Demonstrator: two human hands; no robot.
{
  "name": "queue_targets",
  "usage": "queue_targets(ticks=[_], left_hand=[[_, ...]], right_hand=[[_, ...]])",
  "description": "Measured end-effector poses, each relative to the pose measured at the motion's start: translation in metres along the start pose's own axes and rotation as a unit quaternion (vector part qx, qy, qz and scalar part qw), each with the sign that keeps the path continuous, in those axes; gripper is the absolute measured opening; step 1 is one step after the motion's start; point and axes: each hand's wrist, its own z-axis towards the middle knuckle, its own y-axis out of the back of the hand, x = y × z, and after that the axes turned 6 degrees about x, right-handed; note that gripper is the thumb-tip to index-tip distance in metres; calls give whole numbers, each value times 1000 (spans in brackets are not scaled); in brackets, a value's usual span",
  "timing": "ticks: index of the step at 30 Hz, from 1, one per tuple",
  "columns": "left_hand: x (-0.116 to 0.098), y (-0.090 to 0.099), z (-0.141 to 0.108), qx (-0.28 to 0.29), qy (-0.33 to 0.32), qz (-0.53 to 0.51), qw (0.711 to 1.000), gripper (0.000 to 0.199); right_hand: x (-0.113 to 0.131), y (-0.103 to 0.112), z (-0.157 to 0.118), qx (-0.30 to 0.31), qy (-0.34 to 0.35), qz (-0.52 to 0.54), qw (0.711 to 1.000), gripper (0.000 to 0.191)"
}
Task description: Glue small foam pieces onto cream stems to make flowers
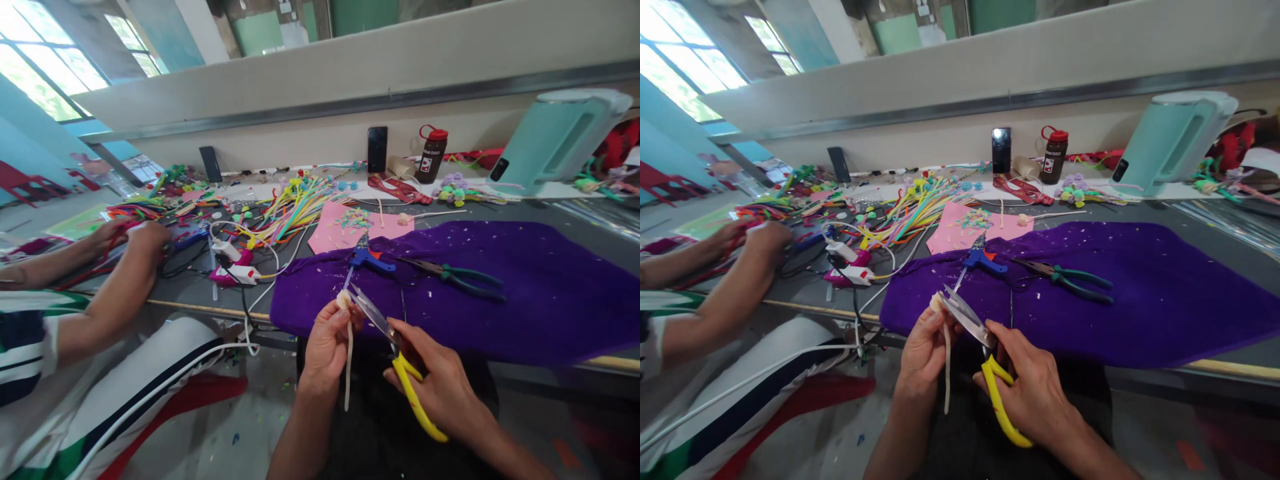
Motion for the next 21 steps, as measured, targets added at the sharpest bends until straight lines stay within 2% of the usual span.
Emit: queue_targets(ticks=[9,16,21], left_hand=[[-6,-2,2,18,-19,29,999,12],[-4,0,0,11,-21,36,999,15],[-1,-3,-2,1,13,21,1000,14]], right_hand=[[-3,1,2,-4,-31,21,999,53],[-2,-6,0,-30,28,-25,999,55],[-5,-12,1,-61,72,-107,990,57]])
